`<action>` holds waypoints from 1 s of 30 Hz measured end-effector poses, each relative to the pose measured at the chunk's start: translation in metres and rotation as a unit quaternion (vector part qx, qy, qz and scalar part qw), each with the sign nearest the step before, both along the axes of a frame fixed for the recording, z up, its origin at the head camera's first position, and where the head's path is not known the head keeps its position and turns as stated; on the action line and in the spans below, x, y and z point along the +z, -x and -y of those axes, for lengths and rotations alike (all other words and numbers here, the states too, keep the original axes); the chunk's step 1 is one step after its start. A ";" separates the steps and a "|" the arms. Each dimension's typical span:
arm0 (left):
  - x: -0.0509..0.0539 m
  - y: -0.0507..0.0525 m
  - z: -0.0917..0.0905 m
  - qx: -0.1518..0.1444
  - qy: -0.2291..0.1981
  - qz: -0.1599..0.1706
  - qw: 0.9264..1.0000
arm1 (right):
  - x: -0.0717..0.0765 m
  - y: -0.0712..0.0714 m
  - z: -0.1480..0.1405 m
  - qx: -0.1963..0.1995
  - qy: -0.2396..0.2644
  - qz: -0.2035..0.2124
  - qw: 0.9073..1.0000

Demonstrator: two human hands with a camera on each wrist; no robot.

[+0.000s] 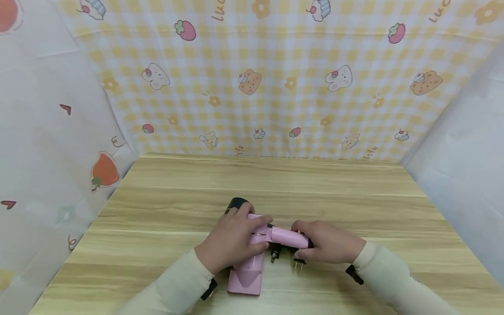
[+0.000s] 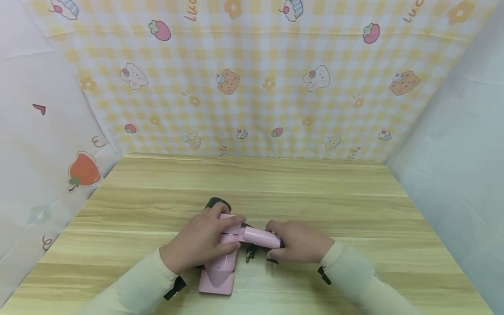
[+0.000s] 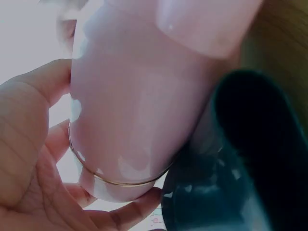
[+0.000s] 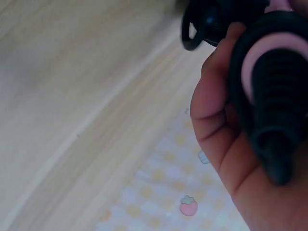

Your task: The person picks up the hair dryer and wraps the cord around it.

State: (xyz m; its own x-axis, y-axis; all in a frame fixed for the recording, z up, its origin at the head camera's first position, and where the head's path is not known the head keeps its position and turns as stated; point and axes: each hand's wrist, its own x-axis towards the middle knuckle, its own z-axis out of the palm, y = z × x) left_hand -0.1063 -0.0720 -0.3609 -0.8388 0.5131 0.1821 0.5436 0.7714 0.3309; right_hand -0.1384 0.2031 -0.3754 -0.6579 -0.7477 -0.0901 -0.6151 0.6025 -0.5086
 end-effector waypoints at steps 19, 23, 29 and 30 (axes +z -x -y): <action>-0.004 0.051 -0.004 0.090 -0.002 0.020 0.996 | -0.004 0.079 0.009 -0.033 0.011 0.023 0.999; 0.000 0.043 -0.002 0.076 -0.004 0.047 0.996 | -0.001 0.069 0.008 -0.033 -0.003 0.036 0.999; 0.005 0.026 -0.003 0.052 0.016 0.095 0.994 | -0.003 0.047 0.004 -0.025 -0.006 0.050 0.998; 0.005 0.026 -0.004 0.051 0.025 0.092 0.994 | -0.004 0.046 0.004 -0.024 -0.006 0.054 0.998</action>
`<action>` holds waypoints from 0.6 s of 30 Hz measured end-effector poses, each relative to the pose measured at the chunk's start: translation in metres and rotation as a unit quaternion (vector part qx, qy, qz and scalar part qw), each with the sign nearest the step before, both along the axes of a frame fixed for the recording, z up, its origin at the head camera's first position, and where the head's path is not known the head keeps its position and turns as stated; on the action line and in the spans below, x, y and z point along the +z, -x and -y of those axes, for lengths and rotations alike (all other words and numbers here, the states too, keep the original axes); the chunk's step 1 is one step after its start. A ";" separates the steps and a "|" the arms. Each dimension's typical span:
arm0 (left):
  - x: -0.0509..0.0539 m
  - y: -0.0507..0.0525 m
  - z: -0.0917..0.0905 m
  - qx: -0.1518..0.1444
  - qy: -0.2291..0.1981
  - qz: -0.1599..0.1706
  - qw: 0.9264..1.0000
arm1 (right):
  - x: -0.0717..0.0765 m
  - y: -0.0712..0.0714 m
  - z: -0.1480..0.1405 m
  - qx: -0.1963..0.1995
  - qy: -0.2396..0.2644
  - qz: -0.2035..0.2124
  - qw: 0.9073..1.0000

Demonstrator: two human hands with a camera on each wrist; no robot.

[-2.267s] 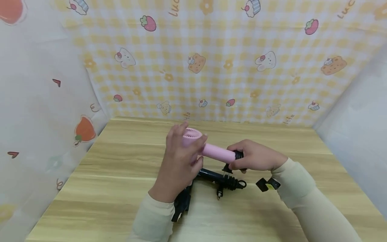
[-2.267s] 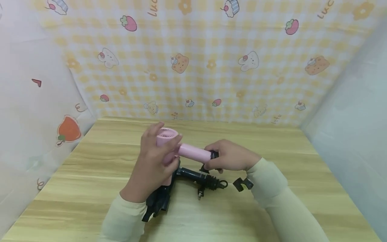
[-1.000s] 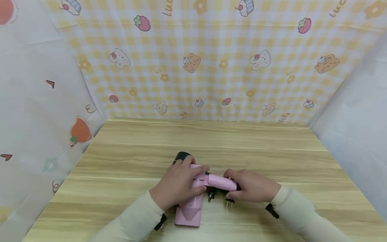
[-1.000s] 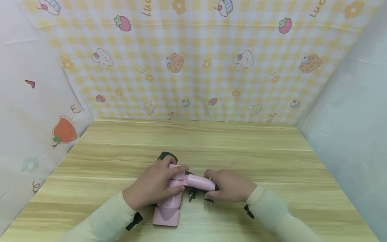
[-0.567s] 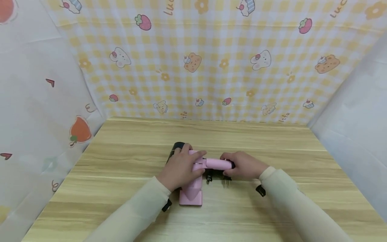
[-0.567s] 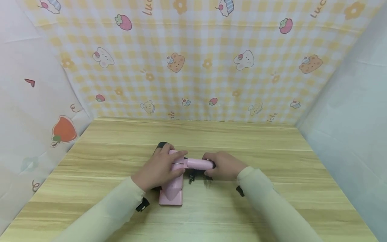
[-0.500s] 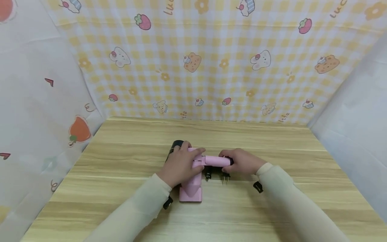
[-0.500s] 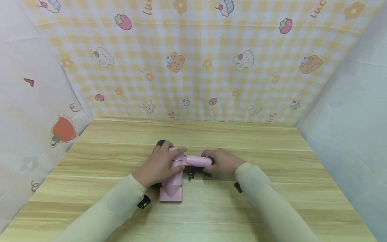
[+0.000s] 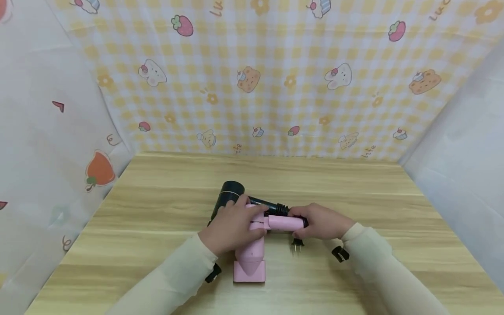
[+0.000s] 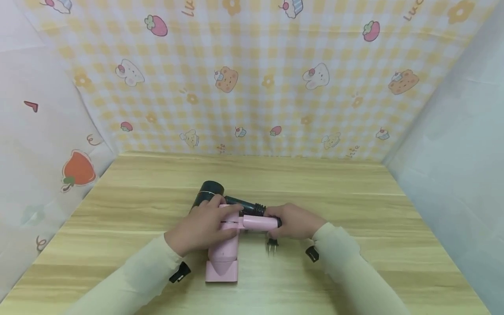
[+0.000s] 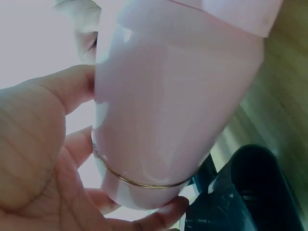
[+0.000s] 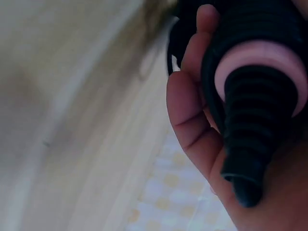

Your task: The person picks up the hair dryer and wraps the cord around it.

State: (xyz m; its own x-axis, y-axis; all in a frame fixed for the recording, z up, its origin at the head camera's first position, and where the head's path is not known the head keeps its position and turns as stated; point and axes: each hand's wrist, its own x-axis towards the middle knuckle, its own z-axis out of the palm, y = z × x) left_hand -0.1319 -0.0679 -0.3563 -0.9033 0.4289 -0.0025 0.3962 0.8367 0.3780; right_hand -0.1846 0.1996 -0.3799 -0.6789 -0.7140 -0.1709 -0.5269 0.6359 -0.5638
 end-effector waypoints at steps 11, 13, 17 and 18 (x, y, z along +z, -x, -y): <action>0.001 0.009 -0.009 0.004 0.104 -0.035 0.994 | -0.014 0.016 0.000 -0.011 -0.001 0.007 1.000; 0.000 0.013 -0.009 0.010 0.112 -0.037 0.993 | -0.015 0.021 0.002 -0.020 -0.009 0.006 1.000; -0.003 0.017 -0.009 0.021 0.110 -0.043 0.993 | -0.016 0.028 0.006 -0.046 -0.029 0.016 0.998; -0.003 0.018 -0.009 0.023 0.108 -0.045 0.993 | -0.016 0.029 0.008 -0.053 -0.035 0.017 0.998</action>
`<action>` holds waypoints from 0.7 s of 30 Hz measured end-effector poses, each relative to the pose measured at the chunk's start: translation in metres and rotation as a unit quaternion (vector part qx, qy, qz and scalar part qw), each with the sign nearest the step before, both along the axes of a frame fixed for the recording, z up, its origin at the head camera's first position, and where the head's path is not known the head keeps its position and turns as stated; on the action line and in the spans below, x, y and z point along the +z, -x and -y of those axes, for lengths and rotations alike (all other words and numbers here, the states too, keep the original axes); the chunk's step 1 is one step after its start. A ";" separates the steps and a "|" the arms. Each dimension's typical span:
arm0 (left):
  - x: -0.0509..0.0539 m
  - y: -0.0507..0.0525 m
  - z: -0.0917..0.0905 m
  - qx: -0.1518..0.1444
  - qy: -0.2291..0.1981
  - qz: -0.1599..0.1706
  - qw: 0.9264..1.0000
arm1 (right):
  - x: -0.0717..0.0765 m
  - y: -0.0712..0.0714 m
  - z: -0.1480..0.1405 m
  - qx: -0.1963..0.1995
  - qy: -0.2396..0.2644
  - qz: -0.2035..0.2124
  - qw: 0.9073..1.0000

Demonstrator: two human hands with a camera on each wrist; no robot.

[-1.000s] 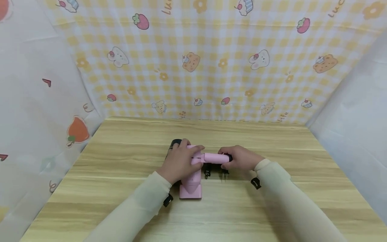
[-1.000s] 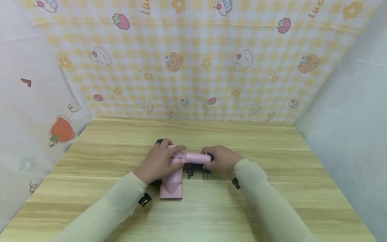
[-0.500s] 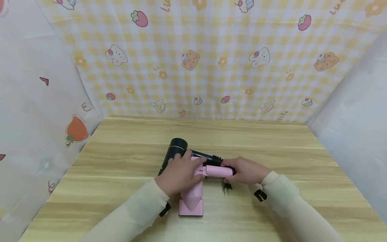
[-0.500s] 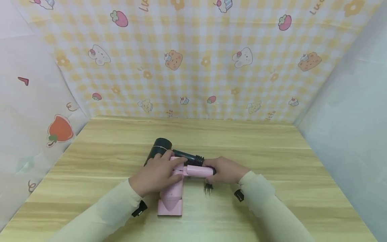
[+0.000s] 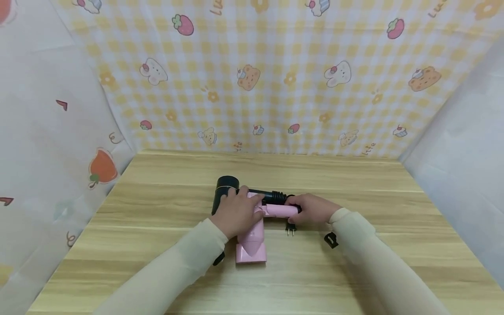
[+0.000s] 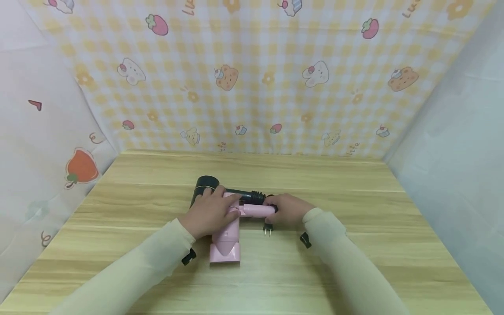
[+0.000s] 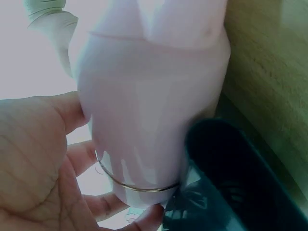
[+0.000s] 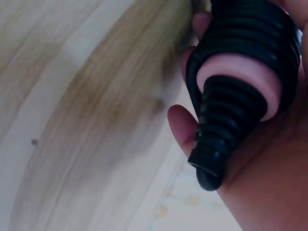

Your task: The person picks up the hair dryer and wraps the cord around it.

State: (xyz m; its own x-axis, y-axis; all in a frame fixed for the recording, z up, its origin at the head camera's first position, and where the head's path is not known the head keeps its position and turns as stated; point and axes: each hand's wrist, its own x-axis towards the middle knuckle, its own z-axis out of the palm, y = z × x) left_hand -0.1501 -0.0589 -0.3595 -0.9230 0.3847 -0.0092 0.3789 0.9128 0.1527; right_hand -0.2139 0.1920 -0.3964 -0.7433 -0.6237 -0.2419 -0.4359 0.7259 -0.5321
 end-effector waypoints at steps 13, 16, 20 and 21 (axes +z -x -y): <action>-0.003 0.019 0.006 -0.004 0.022 0.031 0.999 | 0.007 0.000 -0.007 -0.032 0.018 -0.058 0.998; -0.005 0.020 0.012 -0.016 -0.002 0.032 0.999 | 0.015 -0.007 -0.018 -0.053 0.038 -0.074 0.995; 0.001 0.010 0.030 -0.018 -0.094 0.023 0.995 | 0.024 -0.023 -0.037 -0.111 0.064 -0.093 0.987; 0.004 0.005 0.037 -0.013 -0.120 0.016 0.993 | 0.026 -0.028 -0.042 -0.126 0.065 -0.097 0.985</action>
